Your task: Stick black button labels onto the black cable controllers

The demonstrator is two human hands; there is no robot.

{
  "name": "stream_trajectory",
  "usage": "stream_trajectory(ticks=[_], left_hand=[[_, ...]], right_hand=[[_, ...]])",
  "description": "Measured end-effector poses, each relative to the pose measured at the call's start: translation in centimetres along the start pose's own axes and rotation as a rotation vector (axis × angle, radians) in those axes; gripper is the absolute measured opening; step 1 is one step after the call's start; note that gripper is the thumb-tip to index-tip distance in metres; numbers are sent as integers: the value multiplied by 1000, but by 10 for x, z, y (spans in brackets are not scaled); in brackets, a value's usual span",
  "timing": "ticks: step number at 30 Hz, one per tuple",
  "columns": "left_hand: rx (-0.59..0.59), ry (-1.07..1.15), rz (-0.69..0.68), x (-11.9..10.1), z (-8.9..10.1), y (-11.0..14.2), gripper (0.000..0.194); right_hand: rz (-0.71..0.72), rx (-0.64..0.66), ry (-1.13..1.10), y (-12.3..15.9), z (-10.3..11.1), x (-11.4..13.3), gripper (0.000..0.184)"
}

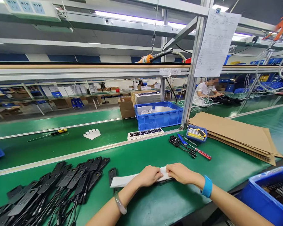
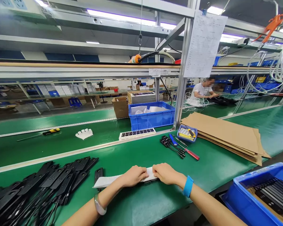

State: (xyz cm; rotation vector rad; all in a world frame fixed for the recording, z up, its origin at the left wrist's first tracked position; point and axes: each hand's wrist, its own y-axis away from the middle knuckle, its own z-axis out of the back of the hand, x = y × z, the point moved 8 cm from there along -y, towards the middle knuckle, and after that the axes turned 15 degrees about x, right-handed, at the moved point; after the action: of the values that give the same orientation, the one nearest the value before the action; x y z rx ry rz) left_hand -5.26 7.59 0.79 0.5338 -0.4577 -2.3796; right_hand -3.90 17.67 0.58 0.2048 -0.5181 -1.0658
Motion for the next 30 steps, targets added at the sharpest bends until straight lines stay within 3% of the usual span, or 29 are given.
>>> stream_trajectory(ticks=[4, 8, 13, 19, 26, 30], left_hand=[[17, 81, -59, 14, 6, 15, 22], [-5, 87, 21, 23, 6, 22, 10], [-44, 81, 147, 24, 4, 18, 16], [52, 103, 69, 41, 7, 40, 9], [12, 33, 248, 58, -5, 52, 19], [17, 86, 159, 63, -3, 64, 14]], right_hand=[[27, 23, 16, -4, 6, 0, 13], [52, 37, 2, -9, 6, 0, 15], [19, 10, -59, -13, 5, -5, 15], [88, 18, -163, -11, 2, -10, 9], [132, 46, -190, -17, 1, -13, 10], [122, 42, -158, -16, 3, -12, 11]])
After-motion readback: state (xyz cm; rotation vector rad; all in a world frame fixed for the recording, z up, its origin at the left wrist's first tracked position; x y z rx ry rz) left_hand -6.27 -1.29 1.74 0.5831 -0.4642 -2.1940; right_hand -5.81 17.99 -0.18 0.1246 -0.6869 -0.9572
